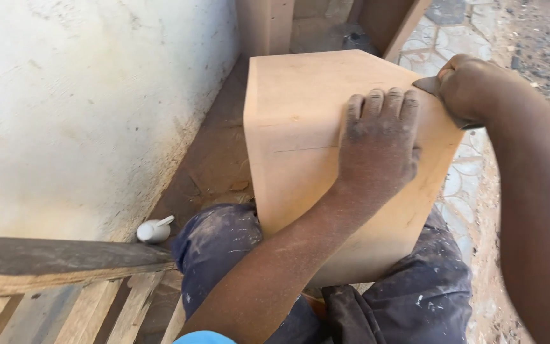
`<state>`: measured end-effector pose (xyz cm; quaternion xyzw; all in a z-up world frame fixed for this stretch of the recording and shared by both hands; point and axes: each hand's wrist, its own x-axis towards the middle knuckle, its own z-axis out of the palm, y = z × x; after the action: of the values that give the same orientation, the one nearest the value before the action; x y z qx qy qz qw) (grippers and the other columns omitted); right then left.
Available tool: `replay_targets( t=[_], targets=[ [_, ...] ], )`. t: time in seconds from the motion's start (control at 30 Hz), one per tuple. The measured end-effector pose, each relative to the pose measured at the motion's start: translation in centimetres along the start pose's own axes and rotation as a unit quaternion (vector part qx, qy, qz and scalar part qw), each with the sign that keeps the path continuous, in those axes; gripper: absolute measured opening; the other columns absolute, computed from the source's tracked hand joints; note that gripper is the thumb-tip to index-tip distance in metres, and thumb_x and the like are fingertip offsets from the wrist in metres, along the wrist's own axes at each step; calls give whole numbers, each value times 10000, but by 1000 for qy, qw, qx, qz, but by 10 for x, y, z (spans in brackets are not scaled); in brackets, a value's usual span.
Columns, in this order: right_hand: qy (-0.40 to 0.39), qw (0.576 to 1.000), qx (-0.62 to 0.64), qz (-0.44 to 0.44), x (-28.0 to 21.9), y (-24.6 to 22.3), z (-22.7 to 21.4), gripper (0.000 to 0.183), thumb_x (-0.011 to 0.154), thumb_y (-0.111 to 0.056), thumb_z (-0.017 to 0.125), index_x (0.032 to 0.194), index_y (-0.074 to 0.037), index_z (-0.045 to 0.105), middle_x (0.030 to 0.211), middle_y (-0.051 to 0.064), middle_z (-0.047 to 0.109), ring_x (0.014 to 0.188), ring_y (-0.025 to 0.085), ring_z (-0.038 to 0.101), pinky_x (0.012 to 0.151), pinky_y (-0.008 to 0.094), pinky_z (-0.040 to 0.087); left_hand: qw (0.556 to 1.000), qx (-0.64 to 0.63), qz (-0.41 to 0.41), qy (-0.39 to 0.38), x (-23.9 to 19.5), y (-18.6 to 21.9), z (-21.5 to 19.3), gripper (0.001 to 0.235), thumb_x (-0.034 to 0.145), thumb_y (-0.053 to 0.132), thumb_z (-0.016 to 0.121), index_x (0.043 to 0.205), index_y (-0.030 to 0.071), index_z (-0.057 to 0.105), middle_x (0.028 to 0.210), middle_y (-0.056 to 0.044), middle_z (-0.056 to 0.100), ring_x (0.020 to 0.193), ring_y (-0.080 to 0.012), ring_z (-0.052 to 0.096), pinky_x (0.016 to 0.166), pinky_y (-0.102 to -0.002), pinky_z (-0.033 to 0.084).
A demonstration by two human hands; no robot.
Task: The person sands the top surface and edges of a wooden stool using a sanding block. They hold the stool with one hand and rub the sanding block back and forth across the wood, focusing on smoothing the corners and flat areas.
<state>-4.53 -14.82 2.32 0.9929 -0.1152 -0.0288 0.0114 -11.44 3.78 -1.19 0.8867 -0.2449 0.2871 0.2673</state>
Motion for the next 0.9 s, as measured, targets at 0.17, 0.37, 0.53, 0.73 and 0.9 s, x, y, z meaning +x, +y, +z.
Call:
replay_targets(
  t=[0.17, 0.37, 0.53, 0.73, 0.9],
  targets=[
    [-86, 996, -29, 18, 33, -13, -3, 578, 1125, -494, 427, 1318, -12, 682, 1351, 238, 663, 1168, 456, 664, 1012, 662, 460, 1000, 0, 7, 25, -3, -5, 8, 791, 625, 356, 910, 1276, 70, 564, 1198, -114, 611, 1149, -276, 562, 1108, -464, 401],
    [-46, 999, 11, 27, 2, -15, -8, 717, 1168, -620, 307, 1428, -11, 585, 1303, 350, 643, 1163, 523, 625, 972, 730, 433, 999, -10, 13, 30, -2, -8, 14, 754, 643, 384, 907, 1251, 82, 579, 1139, -101, 608, 1087, -263, 569, 1083, -448, 402],
    [101, 989, 97, 41, -60, -15, -1, 572, 1217, -494, 357, 1418, 9, 542, 1263, 388, 532, 1058, 585, 596, 822, 712, 478, 1000, -19, 19, 0, -4, -9, 25, 778, 679, 404, 891, 1306, 82, 562, 1210, -112, 638, 1176, -277, 589, 1122, -484, 412],
    [259, 946, 174, -82, -93, -18, 14, 445, 1207, -386, 313, 1345, 23, 421, 1138, 268, 427, 801, 456, 572, 675, 590, 492, 999, 35, 29, 10, -5, -8, 16, 874, 643, 467, 916, 1325, 86, 523, 1242, -105, 590, 1172, -272, 552, 1115, -467, 394],
    [101, 992, 78, -8, -62, -10, -1, 629, 1186, -427, 234, 1316, 80, 584, 1314, 280, 596, 1189, 474, 509, 874, 648, 453, 999, 30, 12, 4, -4, -6, 16, 766, 693, 379, 865, 1318, 68, 549, 1250, -122, 578, 1184, -291, 546, 1139, -504, 370]
  ],
)
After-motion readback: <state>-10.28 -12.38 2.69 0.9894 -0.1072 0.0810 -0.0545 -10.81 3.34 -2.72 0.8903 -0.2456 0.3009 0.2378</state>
